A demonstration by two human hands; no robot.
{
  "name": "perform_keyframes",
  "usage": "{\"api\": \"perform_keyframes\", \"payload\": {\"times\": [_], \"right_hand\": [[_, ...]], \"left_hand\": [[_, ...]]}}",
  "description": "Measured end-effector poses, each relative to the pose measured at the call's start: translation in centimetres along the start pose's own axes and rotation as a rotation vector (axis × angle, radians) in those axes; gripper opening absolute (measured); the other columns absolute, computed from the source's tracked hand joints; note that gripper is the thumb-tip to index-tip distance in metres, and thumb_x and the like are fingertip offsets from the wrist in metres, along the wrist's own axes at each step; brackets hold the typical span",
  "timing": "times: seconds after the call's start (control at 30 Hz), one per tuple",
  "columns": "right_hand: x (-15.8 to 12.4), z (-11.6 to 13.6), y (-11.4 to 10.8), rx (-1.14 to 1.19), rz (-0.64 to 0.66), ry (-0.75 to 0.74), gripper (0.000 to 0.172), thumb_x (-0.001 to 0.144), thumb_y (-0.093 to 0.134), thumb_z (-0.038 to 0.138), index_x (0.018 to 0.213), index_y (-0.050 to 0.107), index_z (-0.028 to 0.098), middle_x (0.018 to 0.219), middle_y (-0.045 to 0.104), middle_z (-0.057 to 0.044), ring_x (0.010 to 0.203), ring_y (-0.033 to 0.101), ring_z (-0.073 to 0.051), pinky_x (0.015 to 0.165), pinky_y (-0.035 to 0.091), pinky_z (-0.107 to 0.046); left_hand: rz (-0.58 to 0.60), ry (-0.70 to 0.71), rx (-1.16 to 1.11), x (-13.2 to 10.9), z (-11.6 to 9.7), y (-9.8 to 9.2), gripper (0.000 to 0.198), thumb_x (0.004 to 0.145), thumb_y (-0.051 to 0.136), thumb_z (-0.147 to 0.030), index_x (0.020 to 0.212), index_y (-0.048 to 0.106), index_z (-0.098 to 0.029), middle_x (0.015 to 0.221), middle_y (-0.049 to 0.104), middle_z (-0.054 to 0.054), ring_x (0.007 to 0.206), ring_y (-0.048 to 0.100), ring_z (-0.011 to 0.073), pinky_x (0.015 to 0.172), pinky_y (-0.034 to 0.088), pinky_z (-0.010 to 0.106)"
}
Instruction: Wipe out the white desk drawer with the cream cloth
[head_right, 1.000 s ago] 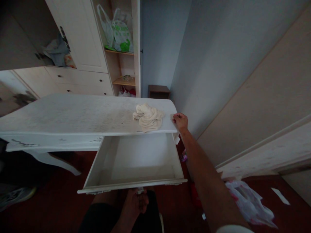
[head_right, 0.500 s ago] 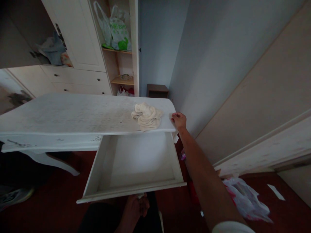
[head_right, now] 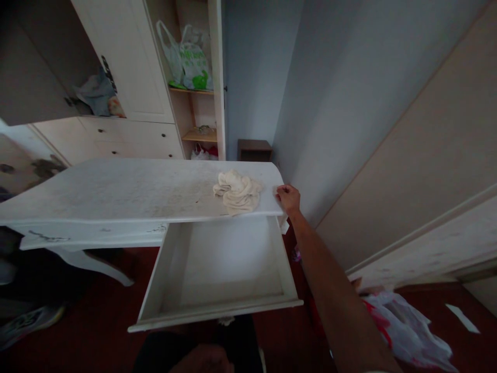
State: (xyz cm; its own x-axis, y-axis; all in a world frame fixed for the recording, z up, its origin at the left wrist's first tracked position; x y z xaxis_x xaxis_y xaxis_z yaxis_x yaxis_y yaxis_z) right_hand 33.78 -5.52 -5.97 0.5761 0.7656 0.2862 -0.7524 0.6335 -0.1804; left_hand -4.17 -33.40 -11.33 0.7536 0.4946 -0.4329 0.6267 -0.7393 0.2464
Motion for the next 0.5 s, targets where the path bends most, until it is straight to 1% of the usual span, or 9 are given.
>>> {"api": "perform_keyframes", "payload": {"times": [0.1,0.13,0.17,0.2,0.27,0.33,0.4,0.43,0.5], "right_hand": [[-0.1,0.1,0.0,-0.019,-0.002,-0.001,0.016,0.070,0.071,0.035,0.072,0.071,0.019,0.060,0.066,0.001,0.054,0.062,-0.014,0.056,0.049,-0.026],[-0.2,0.2,0.0,-0.020,0.000,0.002,0.017,0.071,0.072,0.036,0.072,0.071,0.019,0.060,0.067,0.001,0.055,0.062,-0.014,0.056,0.050,-0.026],[-0.2,0.3,0.0,-0.017,0.003,0.008,0.019,0.071,0.072,0.038,0.073,0.071,0.019,0.061,0.067,0.000,0.056,0.063,-0.015,0.057,0.050,-0.027],[-0.3,0.4,0.0,-0.013,0.008,0.013,0.021,0.070,0.073,0.039,0.073,0.071,0.019,0.060,0.067,0.000,0.056,0.063,-0.015,0.057,0.051,-0.027],[-0.4,0.5,0.0,-0.001,0.024,0.015,0.024,0.070,0.075,0.043,0.073,0.070,0.019,0.060,0.067,0.000,0.057,0.063,-0.016,0.057,0.051,-0.028],[-0.6,0.6,0.0,0.008,0.039,0.006,0.027,0.069,0.074,0.046,0.073,0.070,0.019,0.060,0.067,-0.001,0.057,0.063,-0.016,0.056,0.051,-0.028],[-0.6,0.5,0.2,0.013,0.042,-0.007,0.030,0.069,0.073,0.049,0.072,0.070,0.019,0.060,0.066,-0.001,0.057,0.063,-0.017,0.055,0.050,-0.028],[-0.6,0.5,0.2,0.016,0.039,-0.012,0.031,0.070,0.072,0.050,0.072,0.069,0.019,0.060,0.066,-0.001,0.057,0.063,-0.017,0.055,0.050,-0.028],[-0.6,0.3,0.3,0.024,0.038,-0.019,0.032,0.070,0.071,0.051,0.071,0.069,0.019,0.061,0.067,-0.002,0.057,0.063,-0.017,0.055,0.050,-0.029]], "left_hand": [[0.197,0.093,0.085,-0.9,-7.4,0.1,0.047,0.085,0.069,-0.063,0.100,0.071,-0.019,0.080,0.068,0.004,0.071,0.061,0.0139,0.070,0.048,0.026],[0.159,0.158,0.077,-0.3,-10.2,-0.3,0.050,0.087,0.068,-0.063,0.109,0.069,-0.019,0.081,0.069,0.004,0.069,0.060,0.0137,0.068,0.048,0.027],[0.083,0.249,0.095,0.7,-12.8,-1.0,0.051,0.088,0.065,-0.062,0.115,0.067,-0.018,0.085,0.069,0.005,0.070,0.061,0.0138,0.069,0.049,0.027],[-0.046,0.361,0.142,2.1,-15.4,-2.0,0.051,0.089,0.065,-0.061,0.117,0.066,-0.018,0.088,0.070,0.006,0.071,0.061,0.0145,0.069,0.050,0.028],[-0.396,0.513,0.294,5.7,-19.6,-4.3,0.049,0.093,0.059,-0.052,0.127,0.061,-0.017,0.102,0.071,0.011,0.084,0.066,0.0191,0.075,0.053,0.033],[-0.721,0.536,0.567,9.3,-22.6,-6.4,0.059,0.089,0.065,-0.039,0.141,0.052,-0.012,0.123,0.066,0.019,0.107,0.066,0.0257,0.092,0.054,0.041],[-0.926,0.516,0.932,12.2,-24.9,-7.8,0.088,0.081,0.076,-0.032,0.155,0.036,-0.008,0.150,0.049,0.028,0.140,0.048,0.0358,0.113,0.042,0.052],[-0.979,0.493,1.112,13.5,-25.8,-8.2,0.100,0.078,0.080,-0.034,0.160,0.028,-0.009,0.161,0.036,0.029,0.152,0.032,0.0404,0.119,0.033,0.058],[-0.988,0.416,1.407,15.5,-27.2,-8.8,0.118,0.074,0.084,-0.044,0.166,0.016,-0.016,0.172,0.013,0.026,0.159,0.003,0.0459,0.121,0.020,0.068]]}}
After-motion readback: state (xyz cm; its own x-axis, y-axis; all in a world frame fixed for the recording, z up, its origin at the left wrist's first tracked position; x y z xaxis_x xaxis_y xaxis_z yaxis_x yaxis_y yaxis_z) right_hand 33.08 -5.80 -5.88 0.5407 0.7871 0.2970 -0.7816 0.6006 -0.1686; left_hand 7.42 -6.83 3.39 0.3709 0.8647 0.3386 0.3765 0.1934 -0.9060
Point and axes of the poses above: each hand's wrist, its own x-axis towards the middle knuckle, its own y-axis out of the palm, z = x × y, the point moved 1 cm from there along x, towards the middle knuckle
